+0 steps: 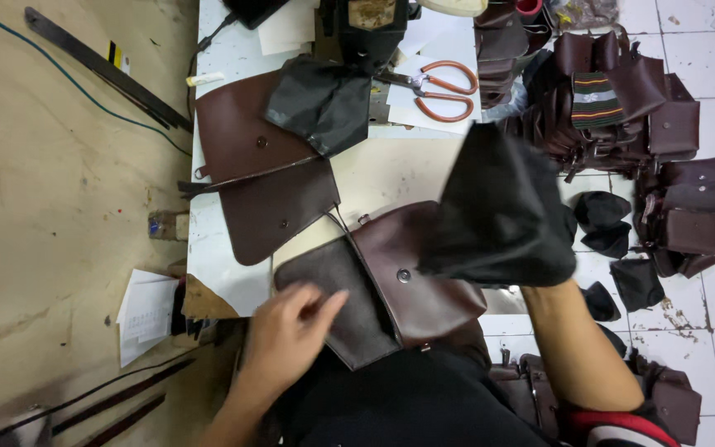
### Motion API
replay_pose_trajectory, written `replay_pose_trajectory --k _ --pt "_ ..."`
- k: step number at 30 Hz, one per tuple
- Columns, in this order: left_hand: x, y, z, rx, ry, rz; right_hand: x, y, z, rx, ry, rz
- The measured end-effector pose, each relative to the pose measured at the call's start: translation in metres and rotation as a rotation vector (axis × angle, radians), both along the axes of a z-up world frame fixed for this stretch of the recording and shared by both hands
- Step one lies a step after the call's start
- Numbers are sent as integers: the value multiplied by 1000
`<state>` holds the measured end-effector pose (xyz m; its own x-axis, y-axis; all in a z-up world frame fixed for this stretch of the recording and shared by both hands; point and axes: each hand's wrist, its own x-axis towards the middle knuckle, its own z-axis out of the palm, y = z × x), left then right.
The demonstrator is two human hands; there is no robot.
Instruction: The person assembles a leather bag by fitting a black interior lining into a brown leather shell and tucking the edges together by hand.
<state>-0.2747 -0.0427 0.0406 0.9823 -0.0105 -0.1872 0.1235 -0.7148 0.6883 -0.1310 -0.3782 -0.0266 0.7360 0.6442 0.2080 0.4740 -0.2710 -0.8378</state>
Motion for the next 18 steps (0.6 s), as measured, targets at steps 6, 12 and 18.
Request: replay_pose_trajectory --k 6,12,18 --pt "-55 16 -59 -102 700 187 15 -27 -158 -1 37 38" --pt "-26 -15 -25 -411 -193 192 11 -38 -160 -10 50 40" --pt "49 -47 114 -270 -644 -273 16 -43 -156 -8 29 -29"
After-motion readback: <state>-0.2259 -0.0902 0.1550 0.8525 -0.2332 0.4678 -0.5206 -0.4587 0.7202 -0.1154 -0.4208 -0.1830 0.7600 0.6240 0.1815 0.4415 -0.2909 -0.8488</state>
